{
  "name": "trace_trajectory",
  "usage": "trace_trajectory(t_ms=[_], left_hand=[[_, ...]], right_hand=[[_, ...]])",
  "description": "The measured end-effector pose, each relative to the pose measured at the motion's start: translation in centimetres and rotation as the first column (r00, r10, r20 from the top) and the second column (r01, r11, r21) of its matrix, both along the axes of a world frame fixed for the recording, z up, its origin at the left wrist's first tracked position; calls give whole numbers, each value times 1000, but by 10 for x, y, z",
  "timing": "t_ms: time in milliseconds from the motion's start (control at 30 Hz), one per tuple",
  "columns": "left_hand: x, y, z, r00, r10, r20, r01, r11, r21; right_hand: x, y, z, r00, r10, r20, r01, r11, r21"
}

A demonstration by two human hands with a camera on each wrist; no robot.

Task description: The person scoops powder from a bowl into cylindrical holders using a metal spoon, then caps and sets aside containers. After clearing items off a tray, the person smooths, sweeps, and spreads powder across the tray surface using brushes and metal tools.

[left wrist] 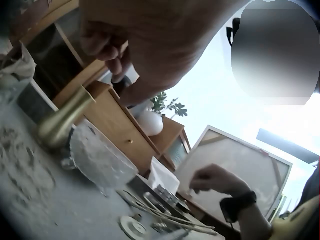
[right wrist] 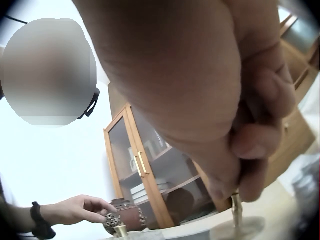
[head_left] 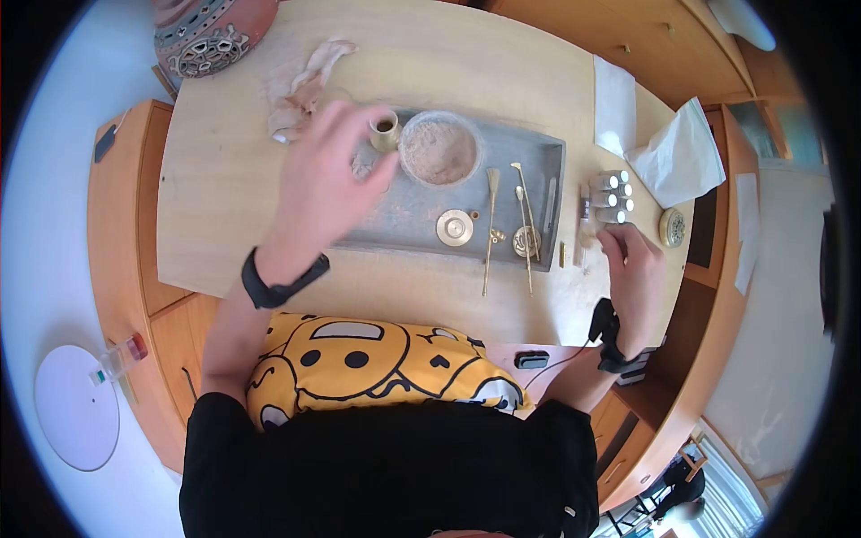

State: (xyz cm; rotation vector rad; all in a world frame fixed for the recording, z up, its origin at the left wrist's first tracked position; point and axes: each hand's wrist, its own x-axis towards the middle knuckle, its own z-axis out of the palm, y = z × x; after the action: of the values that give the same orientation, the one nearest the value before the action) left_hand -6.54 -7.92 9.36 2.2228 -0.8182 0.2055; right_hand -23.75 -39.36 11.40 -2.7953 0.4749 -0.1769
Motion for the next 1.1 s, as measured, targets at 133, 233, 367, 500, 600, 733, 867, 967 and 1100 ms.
trace_trajectory(t_ms=[133, 233, 367, 500, 600, 733, 867, 967, 1100], left_hand=[[22, 4, -3, 988, 138, -75, -123, 976, 178], [25, 1, -3, 980, 119, -160, -91, 981, 171], [29, 0, -11, 989, 95, -111, -77, 985, 153], [30, -2, -10, 990, 97, -102, -86, 991, 103], [31, -1, -11, 990, 89, -104, -77, 990, 116], [28, -2, -4, 992, 108, -73, -96, 985, 146], [16, -3, 17, 992, 126, 5, -126, 980, 152], [4, -7, 47, 993, 87, 81, -100, 978, 184], [-18, -17, 73, 984, -69, 162, 42, 985, 165]], right_hand=[[-44, -14, -12, 984, -118, -132, 110, 992, -68], [-63, -15, -29, 960, -232, -156, 215, 969, -120], [-77, -18, -47, 948, -282, -148, 258, 953, -161], [-78, -18, -54, 946, -310, -98, 289, 940, -183], [-76, -19, -57, 948, -310, -70, 294, 939, -176], [-71, -20, -62, 948, -317, -18, 311, 939, -145], [-72, -17, -65, 945, -326, 14, 325, 937, -127], [-71, -8, -52, 918, -394, 50, 397, 911, -113], [-76, 2, -39, 924, -367, 112, 375, 925, -61]])
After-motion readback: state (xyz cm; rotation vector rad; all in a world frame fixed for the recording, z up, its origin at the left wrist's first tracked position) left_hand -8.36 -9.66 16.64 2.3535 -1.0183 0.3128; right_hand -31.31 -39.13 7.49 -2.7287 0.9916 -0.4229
